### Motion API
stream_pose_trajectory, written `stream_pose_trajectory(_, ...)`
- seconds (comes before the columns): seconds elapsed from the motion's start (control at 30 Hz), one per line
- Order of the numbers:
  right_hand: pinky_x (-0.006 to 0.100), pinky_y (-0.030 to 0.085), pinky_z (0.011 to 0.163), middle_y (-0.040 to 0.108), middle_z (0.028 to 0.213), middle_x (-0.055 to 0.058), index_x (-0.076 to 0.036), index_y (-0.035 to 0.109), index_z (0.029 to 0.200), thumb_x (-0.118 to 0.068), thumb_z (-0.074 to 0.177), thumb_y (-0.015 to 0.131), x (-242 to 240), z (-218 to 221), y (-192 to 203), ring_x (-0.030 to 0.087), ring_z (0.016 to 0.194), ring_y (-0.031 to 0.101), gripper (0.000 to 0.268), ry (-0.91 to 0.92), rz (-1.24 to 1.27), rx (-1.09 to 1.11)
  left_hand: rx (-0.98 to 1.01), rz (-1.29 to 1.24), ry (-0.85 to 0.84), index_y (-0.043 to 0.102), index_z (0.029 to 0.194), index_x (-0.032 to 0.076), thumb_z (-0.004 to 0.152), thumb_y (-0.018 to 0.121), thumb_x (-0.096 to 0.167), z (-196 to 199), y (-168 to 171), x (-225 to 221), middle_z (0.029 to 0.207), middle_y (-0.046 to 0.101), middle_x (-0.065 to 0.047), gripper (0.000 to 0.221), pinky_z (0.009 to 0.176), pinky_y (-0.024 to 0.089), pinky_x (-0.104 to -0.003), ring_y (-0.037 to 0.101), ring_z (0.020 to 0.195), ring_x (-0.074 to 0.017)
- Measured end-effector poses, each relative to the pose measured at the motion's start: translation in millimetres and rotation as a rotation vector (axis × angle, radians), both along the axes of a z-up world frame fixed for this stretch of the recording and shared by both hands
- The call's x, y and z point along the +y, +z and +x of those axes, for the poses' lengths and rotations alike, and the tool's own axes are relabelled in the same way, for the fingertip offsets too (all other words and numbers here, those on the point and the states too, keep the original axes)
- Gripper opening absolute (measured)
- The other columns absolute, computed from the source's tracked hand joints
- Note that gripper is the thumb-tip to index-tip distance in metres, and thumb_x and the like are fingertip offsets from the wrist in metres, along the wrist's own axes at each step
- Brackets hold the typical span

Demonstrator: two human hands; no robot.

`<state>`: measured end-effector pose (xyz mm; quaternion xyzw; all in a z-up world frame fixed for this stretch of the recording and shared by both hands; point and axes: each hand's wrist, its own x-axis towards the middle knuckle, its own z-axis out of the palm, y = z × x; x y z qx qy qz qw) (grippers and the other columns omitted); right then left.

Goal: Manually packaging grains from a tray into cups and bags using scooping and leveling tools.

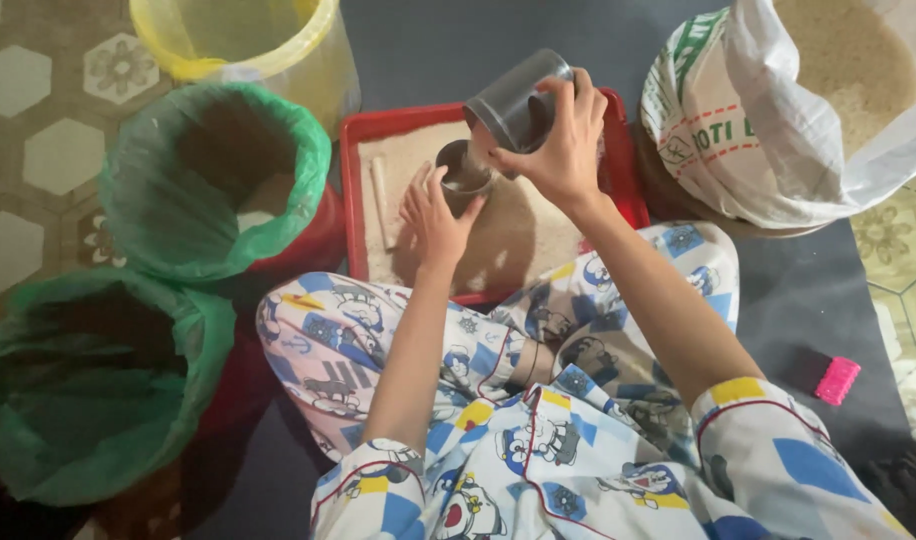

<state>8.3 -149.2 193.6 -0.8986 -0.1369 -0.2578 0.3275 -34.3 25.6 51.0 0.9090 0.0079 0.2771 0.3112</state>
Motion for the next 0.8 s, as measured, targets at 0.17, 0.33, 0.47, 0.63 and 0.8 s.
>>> stream_pose_trajectory(0.17,0.060,0.034,0.106,0.030,0.146,0.025,-0.010,0.046,0.135,-0.031,0.064,0.096,10,-3,-6,0.047,0.126,0.035,0.090,0.036,-0.063,0.000,0.057,-0.063,0.016,0.043,0.147,0.011,0.087,0.072,0.057,1,-6,-5,0.150,0.047,-0.014,0.081,0.112,0.032,-0.054,0.047,0.136,-0.0353)
stream_pose_trajectory(0.33,0.061,0.034,0.106,0.029,0.147,0.024,-0.012,0.048,0.135,-0.033,0.067,0.096,15,-8,-6,0.047,0.129,0.034,0.086,0.055,-0.112,-0.020,0.057,-0.125,0.017,0.038,0.152,0.010,0.092,0.067,0.055,2,-15,-7,0.150,0.049,-0.014,0.081,0.112,0.035,-0.053,0.050,0.136,-0.0357)
stream_pose_trajectory(0.47,0.063,0.035,0.107,0.027,0.150,0.023,-0.013,0.050,0.134,-0.031,0.063,0.097,16,-10,-5,0.048,0.132,0.033,0.086,0.112,-0.153,-0.043,0.119,-0.175,0.015,0.033,0.157,0.016,0.092,0.068,0.056,8,-29,-9,0.152,0.047,-0.013,0.084,0.109,0.037,-0.056,0.051,0.134,-0.0362)
stream_pose_trajectory(0.63,0.066,0.036,0.108,0.022,0.153,0.022,-0.015,0.049,0.134,-0.028,0.064,0.099,15,-12,-8,0.049,0.136,0.029,0.088,0.144,-0.251,-0.047,0.215,-0.157,0.019,0.025,0.161,0.022,0.092,0.064,0.065,10,-36,-8,0.152,0.045,-0.014,0.090,0.108,0.035,-0.059,0.047,0.136,-0.0361)
stream_pose_trajectory(0.8,0.067,0.035,0.113,0.028,0.154,0.021,-0.013,0.058,0.127,-0.021,0.063,0.102,15,-17,-1,0.049,0.135,0.035,0.078,0.247,-0.315,-0.230,0.167,-0.233,0.002,0.026,0.161,0.027,0.093,0.062,0.063,8,-34,-6,0.155,0.045,-0.010,0.085,0.109,0.034,-0.058,0.047,0.137,-0.0355)
